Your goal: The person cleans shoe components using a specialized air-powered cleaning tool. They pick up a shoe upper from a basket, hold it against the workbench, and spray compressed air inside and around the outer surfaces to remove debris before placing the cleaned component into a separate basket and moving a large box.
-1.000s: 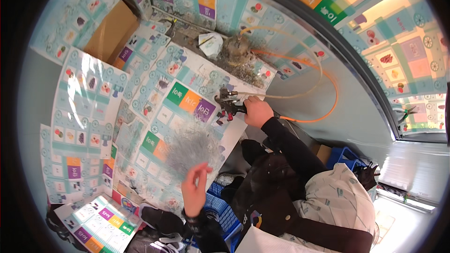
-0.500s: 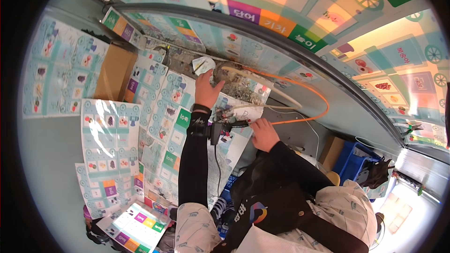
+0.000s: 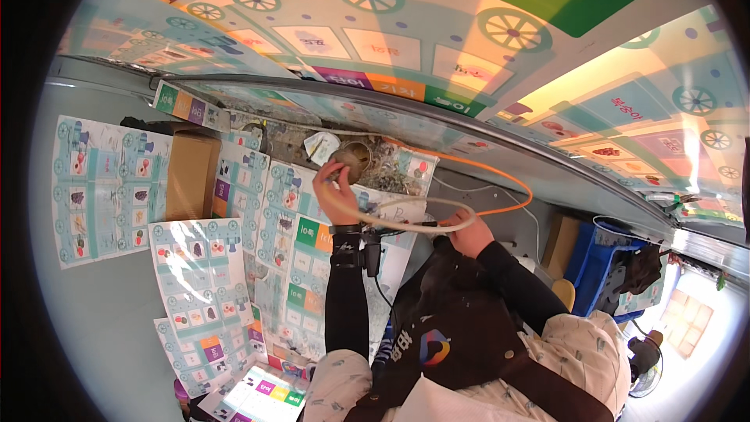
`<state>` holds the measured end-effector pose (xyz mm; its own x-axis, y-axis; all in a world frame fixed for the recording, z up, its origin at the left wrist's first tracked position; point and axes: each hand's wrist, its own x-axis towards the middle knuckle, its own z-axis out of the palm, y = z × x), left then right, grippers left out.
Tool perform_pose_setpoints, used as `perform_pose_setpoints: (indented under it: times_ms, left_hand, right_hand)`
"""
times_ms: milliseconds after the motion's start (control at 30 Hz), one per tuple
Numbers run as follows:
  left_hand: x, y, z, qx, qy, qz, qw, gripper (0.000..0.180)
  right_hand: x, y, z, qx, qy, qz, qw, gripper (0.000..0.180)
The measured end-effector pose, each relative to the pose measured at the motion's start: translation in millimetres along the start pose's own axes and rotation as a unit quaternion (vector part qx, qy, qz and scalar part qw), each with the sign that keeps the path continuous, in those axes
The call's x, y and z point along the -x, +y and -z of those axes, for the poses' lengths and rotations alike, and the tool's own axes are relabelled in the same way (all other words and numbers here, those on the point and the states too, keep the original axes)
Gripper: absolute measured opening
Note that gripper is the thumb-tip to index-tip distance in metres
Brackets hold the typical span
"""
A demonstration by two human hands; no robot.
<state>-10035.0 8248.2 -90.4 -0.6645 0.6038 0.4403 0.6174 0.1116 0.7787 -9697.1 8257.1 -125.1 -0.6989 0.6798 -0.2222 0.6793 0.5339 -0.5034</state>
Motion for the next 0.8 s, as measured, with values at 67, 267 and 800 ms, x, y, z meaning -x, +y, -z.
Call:
perform_pose_setpoints:
  times_ms: [67, 267, 800]
  left_hand:
    - [-6.1, 3.6, 16.8, 0.065, -0.022, 0.126, 0.99, 0.017]
    - [13.6, -37.2, 56.0, 0.05, 0.009, 0.22, 0.974, 0.025]
    - [31.6, -27.2, 62.0, 0.084, -0.163, 0.215, 0.959, 0.03]
  right_hand:
    - [-0.2, -0.1, 0.3, -0.004, 0.001, 0.002, 1.0, 0.027]
    - [-14.3, -30.1, 5.8, -0.025, -0.064, 0.019, 0.997, 0.019]
    - [56.1, 44.5, -25.9, -0.025, -0.086, -0.078, 0.993, 0.018]
